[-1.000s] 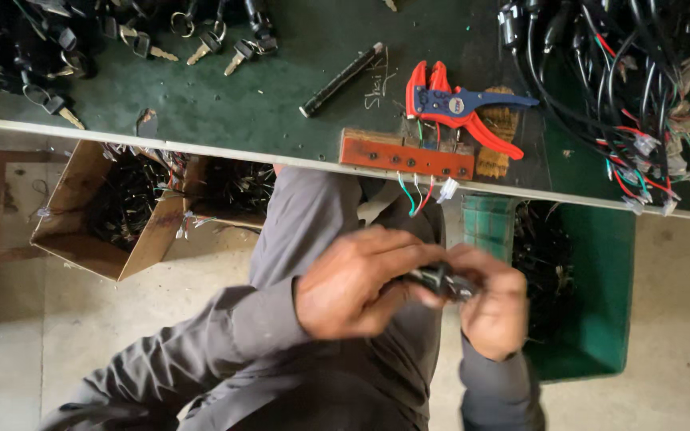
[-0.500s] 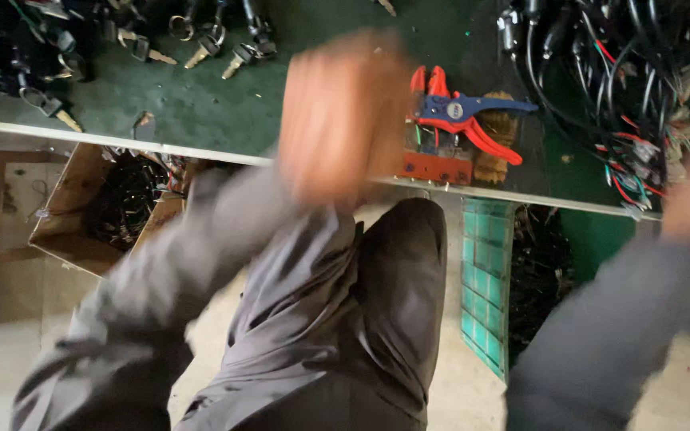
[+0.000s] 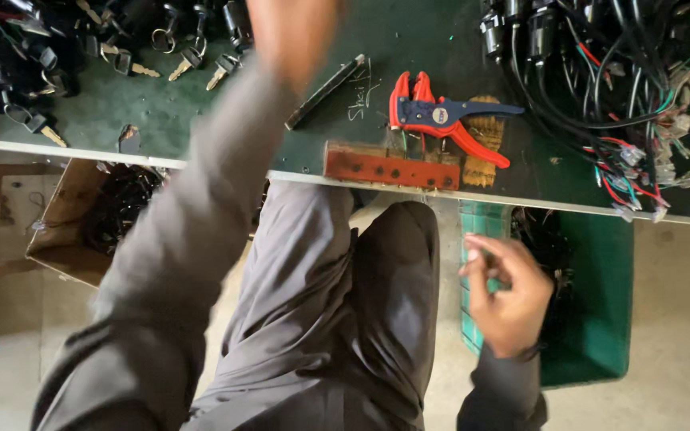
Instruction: The person sits on the floor and repeatedly inserts keys into ignition cylinders, connects wire harnesses to the cylinders, and places the assembled units on a green table. The person handles ignition cylinders, keys, and wire harnesses throughout the clip.
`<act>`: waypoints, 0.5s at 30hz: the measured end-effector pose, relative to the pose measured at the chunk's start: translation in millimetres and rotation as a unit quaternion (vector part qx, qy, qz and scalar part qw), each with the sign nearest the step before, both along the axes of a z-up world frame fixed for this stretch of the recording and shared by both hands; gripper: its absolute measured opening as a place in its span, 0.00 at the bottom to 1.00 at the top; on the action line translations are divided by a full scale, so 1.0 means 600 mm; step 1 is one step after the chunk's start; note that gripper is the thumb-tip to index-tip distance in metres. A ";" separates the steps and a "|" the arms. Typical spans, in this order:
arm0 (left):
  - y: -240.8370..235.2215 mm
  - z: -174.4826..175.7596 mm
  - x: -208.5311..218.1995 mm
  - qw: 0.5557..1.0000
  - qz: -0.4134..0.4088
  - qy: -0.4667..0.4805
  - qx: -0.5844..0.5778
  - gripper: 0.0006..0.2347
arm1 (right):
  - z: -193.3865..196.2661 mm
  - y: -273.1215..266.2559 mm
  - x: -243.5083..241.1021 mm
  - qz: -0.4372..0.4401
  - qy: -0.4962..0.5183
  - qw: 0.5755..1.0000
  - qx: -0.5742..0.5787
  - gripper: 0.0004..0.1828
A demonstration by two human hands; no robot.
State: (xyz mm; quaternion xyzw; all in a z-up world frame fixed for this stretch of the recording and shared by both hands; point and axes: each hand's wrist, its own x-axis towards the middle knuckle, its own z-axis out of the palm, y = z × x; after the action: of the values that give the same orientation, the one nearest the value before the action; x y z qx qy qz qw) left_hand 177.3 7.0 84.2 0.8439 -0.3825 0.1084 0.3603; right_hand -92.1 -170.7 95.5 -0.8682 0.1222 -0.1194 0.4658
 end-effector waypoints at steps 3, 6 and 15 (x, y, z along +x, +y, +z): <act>0.037 0.012 -0.151 0.983 -0.162 0.080 0.043 0.15 | 0.015 0.019 -0.010 -0.047 -0.021 0.999 -0.012 0.13; 0.104 0.044 -0.298 0.954 -0.237 0.179 0.048 0.17 | 0.018 0.001 -0.024 -0.118 0.007 0.828 0.548 0.29; 0.171 0.089 -0.364 0.872 0.006 0.404 -0.278 0.15 | -0.030 0.045 -0.047 -0.001 0.071 0.958 0.279 0.23</act>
State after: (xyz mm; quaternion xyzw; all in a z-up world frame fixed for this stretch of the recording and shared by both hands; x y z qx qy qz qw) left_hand -40.9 109.6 137.7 0.6811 -0.1529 -0.1375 0.7027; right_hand -120.1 -143.9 77.6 -0.7102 0.1843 -0.0188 0.6791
